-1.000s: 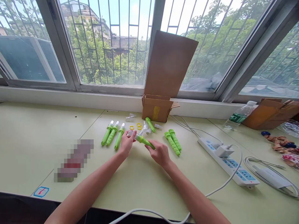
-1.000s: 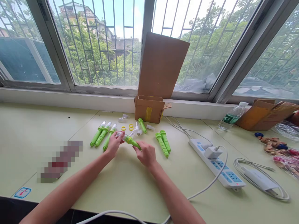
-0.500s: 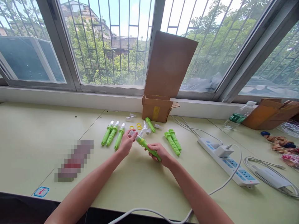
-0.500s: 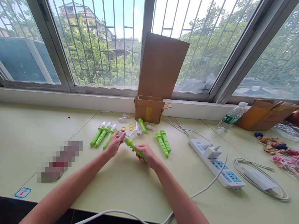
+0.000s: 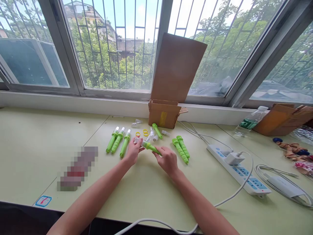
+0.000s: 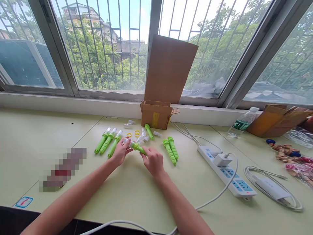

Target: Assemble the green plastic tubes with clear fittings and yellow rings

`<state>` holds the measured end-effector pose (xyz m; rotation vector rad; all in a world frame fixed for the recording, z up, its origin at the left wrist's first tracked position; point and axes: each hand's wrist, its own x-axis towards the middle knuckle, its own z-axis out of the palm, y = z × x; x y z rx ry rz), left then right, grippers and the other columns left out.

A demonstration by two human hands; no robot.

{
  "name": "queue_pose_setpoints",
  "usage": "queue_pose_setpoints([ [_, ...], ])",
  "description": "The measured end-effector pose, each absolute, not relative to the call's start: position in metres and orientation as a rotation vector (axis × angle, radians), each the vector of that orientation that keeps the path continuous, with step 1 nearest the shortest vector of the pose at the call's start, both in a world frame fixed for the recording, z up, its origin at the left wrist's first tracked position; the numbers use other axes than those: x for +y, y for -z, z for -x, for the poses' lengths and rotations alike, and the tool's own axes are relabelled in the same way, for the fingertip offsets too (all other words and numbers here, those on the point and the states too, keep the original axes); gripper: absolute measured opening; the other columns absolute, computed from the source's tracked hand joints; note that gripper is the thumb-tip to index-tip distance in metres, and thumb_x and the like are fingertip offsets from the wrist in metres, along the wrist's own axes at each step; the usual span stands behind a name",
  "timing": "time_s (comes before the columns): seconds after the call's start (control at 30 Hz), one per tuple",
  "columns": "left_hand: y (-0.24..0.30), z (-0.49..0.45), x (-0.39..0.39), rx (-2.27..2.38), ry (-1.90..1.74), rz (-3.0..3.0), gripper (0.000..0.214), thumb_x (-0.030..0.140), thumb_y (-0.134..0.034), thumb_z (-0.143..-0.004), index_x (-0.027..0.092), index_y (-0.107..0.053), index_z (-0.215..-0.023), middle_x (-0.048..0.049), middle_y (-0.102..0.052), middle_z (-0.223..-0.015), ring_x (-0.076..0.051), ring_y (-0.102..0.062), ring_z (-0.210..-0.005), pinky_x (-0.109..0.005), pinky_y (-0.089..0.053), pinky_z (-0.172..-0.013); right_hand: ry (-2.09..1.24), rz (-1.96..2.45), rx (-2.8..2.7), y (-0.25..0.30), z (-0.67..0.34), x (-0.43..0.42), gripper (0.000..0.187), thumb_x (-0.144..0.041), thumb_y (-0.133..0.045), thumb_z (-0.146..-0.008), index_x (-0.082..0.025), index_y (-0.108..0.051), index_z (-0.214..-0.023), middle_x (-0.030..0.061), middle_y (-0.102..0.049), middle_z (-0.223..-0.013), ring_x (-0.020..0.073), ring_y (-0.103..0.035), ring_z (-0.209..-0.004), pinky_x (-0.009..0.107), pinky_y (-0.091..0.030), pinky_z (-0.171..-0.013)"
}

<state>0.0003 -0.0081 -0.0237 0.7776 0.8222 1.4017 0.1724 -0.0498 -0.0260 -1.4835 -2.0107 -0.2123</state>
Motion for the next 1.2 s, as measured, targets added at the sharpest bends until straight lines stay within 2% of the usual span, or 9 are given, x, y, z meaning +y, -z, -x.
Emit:
queue_pose_setpoints([
  [0.1,0.022,-0.001,-0.009,0.783,-1.373,-0.756,0.038,0.038,-0.075,-0.069,0.016,-0.055,-0.093,-0.0045,-0.066,-0.084,-0.015,-0.064,-0.072,-0.037,-0.053,-0.080,0.370,1.479,-2.029,0.025,-0.173,-0.050,0.026,-0.034,-0.049,-0.091,-0.025,-0.067,-0.108,0.0058,-0.066,-0.081,0.0173,-0.058,-0.074,0.025,-0.030,-0.058],
  [0.2,0.021,0.000,-0.008,0.753,-1.362,-0.753,0.036,0.038,-0.075,-0.069,0.015,-0.056,-0.090,-0.0041,-0.066,-0.084,-0.014,-0.064,-0.073,-0.036,-0.052,-0.080,0.399,1.476,-2.082,0.022,-0.173,-0.050,0.027,-0.033,-0.047,-0.092,-0.024,-0.066,-0.110,0.0061,-0.066,-0.082,0.0175,-0.058,-0.076,0.025,-0.030,-0.058],
  [0.43,0.022,0.003,-0.007,0.754,-1.371,-0.747,0.035,0.033,-0.079,-0.065,0.014,-0.058,-0.086,-0.0024,-0.065,-0.079,-0.012,-0.062,-0.069,-0.030,-0.051,-0.076,0.067,1.508,-2.100,0.019,-0.167,-0.056,0.023,-0.036,-0.049,-0.089,-0.023,-0.065,-0.100,0.0043,-0.067,-0.080,0.0169,-0.057,-0.067,0.025,-0.027,-0.055],
  [0.6,0.020,0.003,-0.007,0.763,-1.390,-0.779,0.036,0.034,-0.079,-0.064,0.014,-0.058,-0.086,-0.0029,-0.064,-0.079,-0.012,-0.061,-0.068,-0.031,-0.052,-0.074,-0.414,1.438,-1.928,0.016,-0.162,-0.056,0.024,-0.040,-0.050,-0.086,-0.022,-0.065,-0.083,-0.0020,-0.053,-0.057,0.0126,-0.043,-0.052,0.024,-0.026,-0.052],
  [0.73,0.018,0.005,-0.006,0.763,-1.387,-0.831,0.041,0.035,-0.078,-0.065,0.014,-0.059,-0.095,-0.0035,-0.065,-0.080,-0.014,-0.063,-0.071,-0.033,-0.053,-0.075,-1.035,1.285,-1.687,0.013,-0.164,-0.053,0.033,-0.050,-0.056,-0.079,-0.019,-0.057,-0.069,-0.0050,-0.038,-0.051,0.0085,-0.030,-0.046,0.023,-0.021,-0.045],
  [0.83,0.015,0.007,-0.006,0.739,-1.368,-0.866,0.047,0.034,-0.078,-0.066,0.015,-0.057,-0.104,-0.0038,-0.066,-0.080,-0.016,-0.064,-0.076,-0.034,-0.053,-0.077,-1.546,1.232,-1.432,0.009,-0.170,-0.051,0.037,-0.055,-0.059,-0.075,-0.019,-0.051,-0.069,-0.0056,-0.040,-0.052,0.0057,-0.023,-0.040,0.022,-0.012,-0.040],
  [0.93,0.013,0.010,-0.005,0.663,-1.317,-0.913,0.049,0.034,-0.077,-0.068,0.016,-0.055,-0.109,-0.0050,-0.067,-0.082,-0.018,-0.066,-0.079,-0.035,-0.053,-0.079,-1.846,1.159,-1.274,0.006,-0.175,-0.051,0.035,-0.052,-0.062,-0.074,-0.019,-0.052,-0.081,-0.0052,-0.046,-0.056,0.0041,-0.023,-0.038,0.021,-0.009,-0.039],
  [1.07,0.015,0.012,-0.003,0.592,-1.271,-0.912,0.051,0.033,-0.074,-0.072,0.018,-0.052,-0.115,-0.0072,-0.068,-0.090,-0.019,-0.066,-0.083,-0.037,-0.052,-0.082,-1.728,1.189,-1.298,0.009,-0.172,-0.051,0.036,-0.054,-0.062,-0.074,-0.019,-0.053,-0.077,-0.0051,-0.046,-0.055,0.0041,-0.025,-0.038,0.021,-0.012,-0.038],
  [1.2,0.018,0.009,-0.004,0.611,-1.278,-0.836,0.052,0.031,-0.075,-0.072,0.020,-0.051,-0.117,-0.0079,-0.068,-0.097,-0.019,-0.066,-0.087,-0.038,-0.051,-0.086,-1.182,1.333,-1.545,0.019,-0.164,-0.049,0.039,-0.056,-0.056,-0.078,-0.017,-0.063,-0.078,-0.0042,-0.045,-0.050,0.0078,-0.034,-0.040,0.022,-0.024,-0.041],
])
